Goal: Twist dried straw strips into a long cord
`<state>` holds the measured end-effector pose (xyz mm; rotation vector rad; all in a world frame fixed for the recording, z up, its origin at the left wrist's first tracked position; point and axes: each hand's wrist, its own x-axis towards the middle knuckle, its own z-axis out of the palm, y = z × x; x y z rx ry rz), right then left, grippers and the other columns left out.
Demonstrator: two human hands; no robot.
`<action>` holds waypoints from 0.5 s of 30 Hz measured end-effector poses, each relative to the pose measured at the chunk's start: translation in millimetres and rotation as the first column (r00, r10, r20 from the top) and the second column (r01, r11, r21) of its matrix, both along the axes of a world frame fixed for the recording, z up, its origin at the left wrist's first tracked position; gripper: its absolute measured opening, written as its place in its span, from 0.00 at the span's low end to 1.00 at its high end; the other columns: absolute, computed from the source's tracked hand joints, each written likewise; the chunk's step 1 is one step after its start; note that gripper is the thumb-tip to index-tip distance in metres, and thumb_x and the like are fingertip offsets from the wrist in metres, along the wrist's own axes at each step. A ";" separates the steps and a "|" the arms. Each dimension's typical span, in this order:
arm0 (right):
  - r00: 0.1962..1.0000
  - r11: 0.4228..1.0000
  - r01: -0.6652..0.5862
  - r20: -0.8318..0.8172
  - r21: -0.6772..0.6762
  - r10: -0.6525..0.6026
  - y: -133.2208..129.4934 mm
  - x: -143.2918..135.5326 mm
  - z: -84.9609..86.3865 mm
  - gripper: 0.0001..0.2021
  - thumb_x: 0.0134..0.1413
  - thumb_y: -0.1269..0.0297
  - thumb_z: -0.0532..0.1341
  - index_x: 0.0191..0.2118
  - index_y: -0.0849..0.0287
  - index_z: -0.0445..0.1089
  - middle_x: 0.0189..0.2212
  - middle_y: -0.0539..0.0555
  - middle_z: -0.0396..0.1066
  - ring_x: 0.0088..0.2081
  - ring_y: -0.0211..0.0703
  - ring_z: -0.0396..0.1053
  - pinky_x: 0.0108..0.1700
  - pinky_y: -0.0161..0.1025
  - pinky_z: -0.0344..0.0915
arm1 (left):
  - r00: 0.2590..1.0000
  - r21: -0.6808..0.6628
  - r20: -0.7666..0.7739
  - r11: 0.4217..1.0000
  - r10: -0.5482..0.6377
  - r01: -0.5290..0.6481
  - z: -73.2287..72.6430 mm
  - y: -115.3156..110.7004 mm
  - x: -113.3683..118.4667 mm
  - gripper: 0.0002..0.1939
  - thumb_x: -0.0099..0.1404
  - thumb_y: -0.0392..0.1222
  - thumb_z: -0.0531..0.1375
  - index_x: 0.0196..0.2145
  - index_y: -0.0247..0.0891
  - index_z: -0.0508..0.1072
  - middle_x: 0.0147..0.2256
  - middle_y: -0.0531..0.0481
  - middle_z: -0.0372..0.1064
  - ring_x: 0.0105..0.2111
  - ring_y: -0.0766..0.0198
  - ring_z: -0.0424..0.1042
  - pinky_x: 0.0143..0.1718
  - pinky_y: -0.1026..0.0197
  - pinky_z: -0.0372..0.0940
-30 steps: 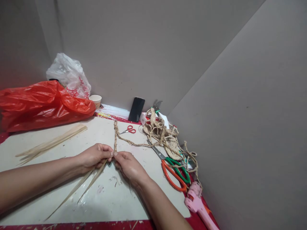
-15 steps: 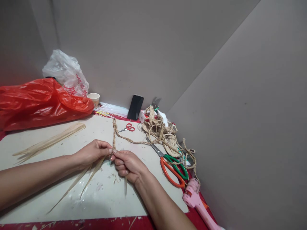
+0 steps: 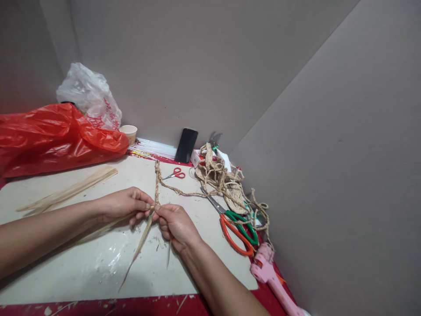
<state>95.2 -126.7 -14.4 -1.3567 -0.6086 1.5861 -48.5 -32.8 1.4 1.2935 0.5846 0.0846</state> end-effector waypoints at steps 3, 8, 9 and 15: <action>0.988 0.995 0.066 0.135 0.073 -0.076 -1.6 -7.6 -3.1 0.15 0.41 0.55 0.64 0.21 0.63 0.65 0.09 0.39 0.48 0.11 0.24 0.39 0.12 0.29 0.34 | 0.999 -0.015 -0.031 1.000 -0.026 0.025 3.9 -3.5 0.0 0.06 0.50 0.39 0.57 0.24 0.32 0.70 0.17 0.54 0.62 0.14 0.73 0.59 0.17 0.67 0.56; 0.995 0.996 0.081 0.046 0.048 -0.083 -3.7 -14.7 -6.7 0.17 0.39 0.54 0.65 0.19 0.60 0.60 0.09 0.39 0.49 0.11 0.24 0.38 0.12 0.28 0.34 | 0.993 0.112 -0.114 0.993 0.033 -0.020 2.4 -15.7 2.4 0.07 0.51 0.38 0.55 0.29 0.33 0.68 0.16 0.53 0.64 0.13 0.67 0.63 0.15 0.67 0.55; 0.997 0.997 0.075 0.014 0.034 -0.075 -4.0 -15.2 -6.6 0.18 0.39 0.54 0.66 0.19 0.60 0.58 0.09 0.39 0.49 0.11 0.24 0.38 0.12 0.28 0.34 | 0.991 0.160 -0.130 0.987 0.044 -0.023 0.7 -18.7 2.9 0.07 0.52 0.37 0.54 0.30 0.33 0.67 0.16 0.53 0.65 0.13 0.67 0.63 0.15 0.67 0.55; 1.000 0.999 0.026 0.016 0.034 -0.027 -5.0 -16.7 -3.6 0.17 0.40 0.57 0.66 0.18 0.60 0.58 0.09 0.39 0.49 0.11 0.24 0.40 0.12 0.28 0.35 | 0.985 0.321 -0.149 0.947 0.087 -0.036 -8.2 -34.6 4.3 0.09 0.48 0.33 0.53 0.31 0.35 0.64 0.18 0.54 0.65 0.13 0.69 0.62 0.15 0.68 0.55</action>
